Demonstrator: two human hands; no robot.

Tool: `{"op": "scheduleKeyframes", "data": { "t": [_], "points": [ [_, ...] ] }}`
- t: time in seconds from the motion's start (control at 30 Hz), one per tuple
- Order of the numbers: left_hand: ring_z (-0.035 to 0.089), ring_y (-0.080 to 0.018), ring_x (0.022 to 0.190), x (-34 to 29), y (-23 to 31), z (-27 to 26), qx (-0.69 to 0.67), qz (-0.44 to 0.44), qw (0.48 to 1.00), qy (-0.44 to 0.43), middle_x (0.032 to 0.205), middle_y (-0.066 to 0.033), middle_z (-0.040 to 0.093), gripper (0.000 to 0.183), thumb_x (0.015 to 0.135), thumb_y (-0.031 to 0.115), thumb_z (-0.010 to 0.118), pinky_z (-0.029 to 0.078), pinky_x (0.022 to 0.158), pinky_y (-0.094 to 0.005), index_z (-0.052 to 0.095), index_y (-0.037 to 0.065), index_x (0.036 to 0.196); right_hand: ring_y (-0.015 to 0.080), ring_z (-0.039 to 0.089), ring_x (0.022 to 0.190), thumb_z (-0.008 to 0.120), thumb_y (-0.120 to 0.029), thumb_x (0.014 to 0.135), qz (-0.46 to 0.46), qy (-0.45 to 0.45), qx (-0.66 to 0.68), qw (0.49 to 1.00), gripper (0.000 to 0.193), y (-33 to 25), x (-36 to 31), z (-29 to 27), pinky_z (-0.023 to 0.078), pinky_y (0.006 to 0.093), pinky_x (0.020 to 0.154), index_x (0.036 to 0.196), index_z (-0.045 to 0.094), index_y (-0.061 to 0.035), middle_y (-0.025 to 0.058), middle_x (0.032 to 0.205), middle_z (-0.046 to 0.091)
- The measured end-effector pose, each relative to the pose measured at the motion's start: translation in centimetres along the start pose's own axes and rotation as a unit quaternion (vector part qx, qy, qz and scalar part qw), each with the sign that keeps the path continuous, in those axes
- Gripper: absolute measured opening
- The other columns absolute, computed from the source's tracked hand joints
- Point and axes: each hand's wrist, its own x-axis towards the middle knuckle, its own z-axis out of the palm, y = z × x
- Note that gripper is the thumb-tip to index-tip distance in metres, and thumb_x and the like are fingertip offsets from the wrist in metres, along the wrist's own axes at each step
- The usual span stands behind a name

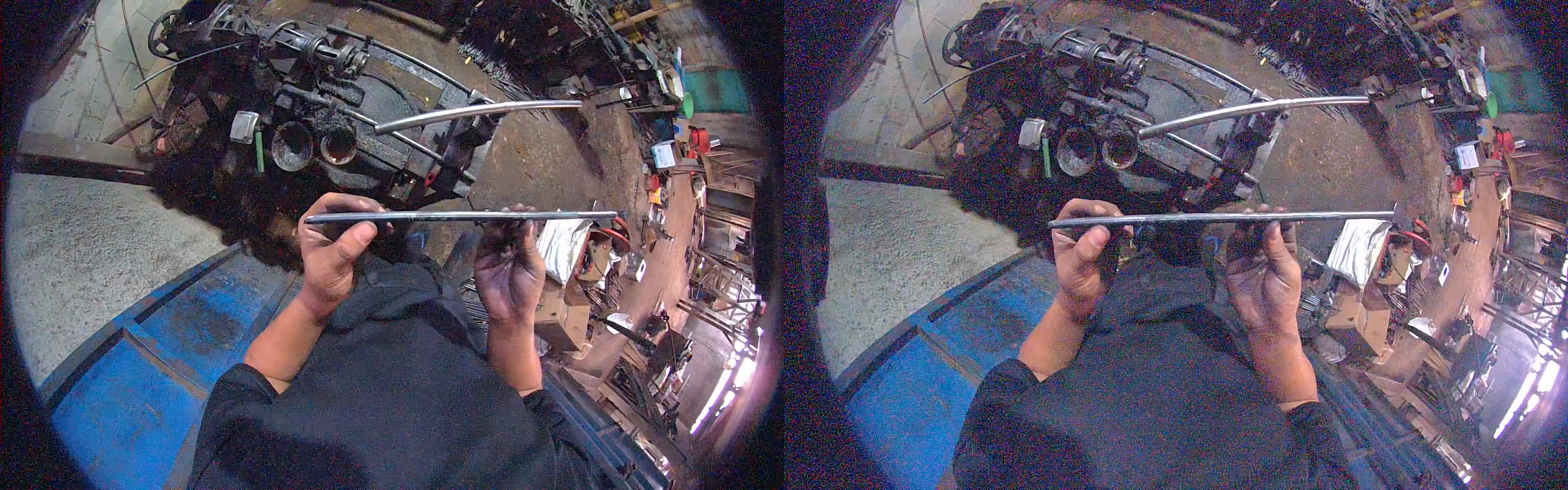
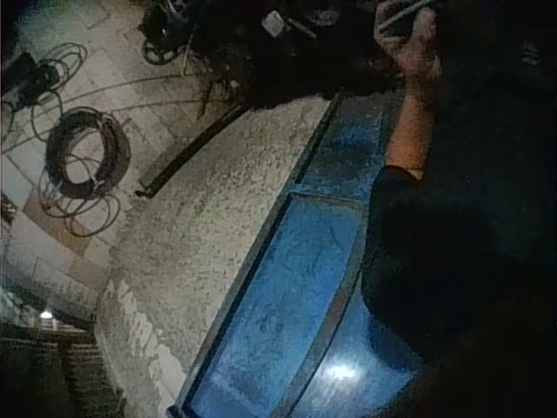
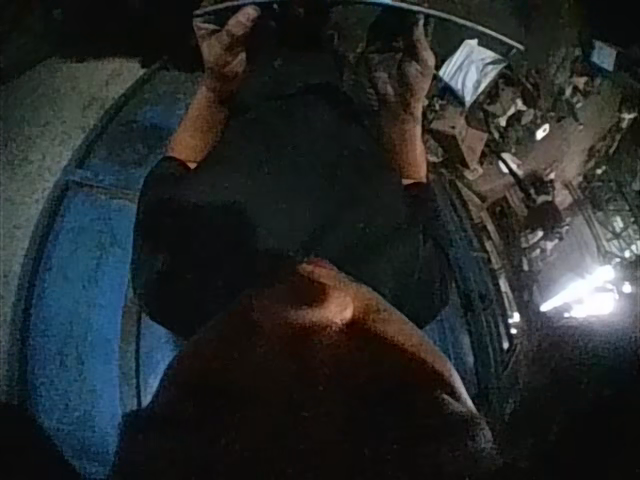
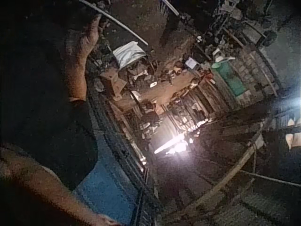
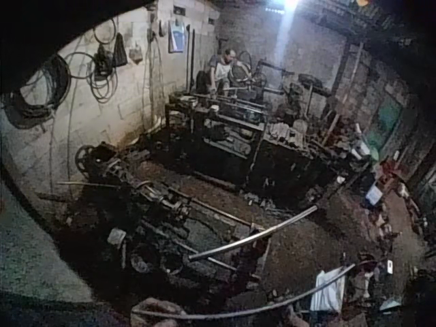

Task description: Manually bending and shaping metal rods using a fabrication machine.

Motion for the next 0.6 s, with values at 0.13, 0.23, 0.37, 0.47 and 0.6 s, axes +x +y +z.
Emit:
{"op": "scheduleKeyframes", "data": {
  "t": [0.13,0.23,0.37,0.47,0.6],
  "points": [
    [0.061,-0.0212,0.085,0.11,0.00,-0.02,0.010,-0.002,1.000,-0.003,0.092,-0.0139,0.061,0.021,0.074,0.001,0.063,0.050,0.080,-0.0345,0.056,-0.002,0.093,0.0195,0.058,0.103,0.049,-0.011,0.092,-0.015,-0.001,-0.012,1.000,0.021,0.02,-0.05,0.17,0.051,0.0302,0.086,0.111,0.058,-0.0071,0.0067,0.112,0.061],
    [0.060,-0.0210,0.086,0.17,-0.11,-0.15,0.016,-0.003,1.000,0.001,0.092,-0.0139,0.061,0.021,0.073,0.000,0.062,0.049,0.082,-0.0345,0.056,-0.001,0.093,0.0199,0.057,0.107,0.049,-0.010,0.092,0.011,-0.030,-0.007,0.999,0.022,-0.27,-0.04,0.26,0.050,0.0307,0.088,0.112,0.058,-0.0073,0.0081,0.113,0.061],
    [0.060,-0.0207,0.087,0.21,-0.01,-0.12,0.023,0.003,1.000,-0.007,0.092,-0.0140,0.061,0.021,0.072,0.000,0.061,0.048,0.083,-0.0342,0.056,-0.001,0.093,0.0204,0.057,0.108,0.049,-0.010,0.092,-0.010,-0.017,0.000,1.000,0.022,-0.06,-0.12,0.29,0.049,0.0333,0.090,0.112,0.058,-0.0077,0.0088,0.114,0.061],
    [0.060,-0.0207,0.088,0.24,-0.04,-0.09,0.020,0.006,1.000,-0.006,0.093,-0.0142,0.061,0.021,0.072,0.000,0.061,0.048,0.083,-0.0342,0.056,-0.001,0.092,0.0205,0.058,0.107,0.050,-0.010,0.092,-0.001,-0.018,-0.002,1.000,0.022,-0.09,-0.10,0.29,0.048,0.0360,0.092,0.112,0.059,-0.0089,0.0088,0.114,0.061],
    [0.060,-0.0211,0.088,0.24,0.11,0.14,0.020,0.004,1.000,0.006,0.093,-0.0145,0.061,0.021,0.071,-0.001,0.060,0.048,0.084,-0.0345,0.056,0.000,0.091,0.0220,0.057,0.107,0.052,-0.011,0.091,0.005,-0.008,-0.014,1.000,0.021,-0.14,-0.11,0.17,0.046,0.0405,0.096,0.111,0.058,-0.0148,0.0057,0.111,0.062]
  ]
}}
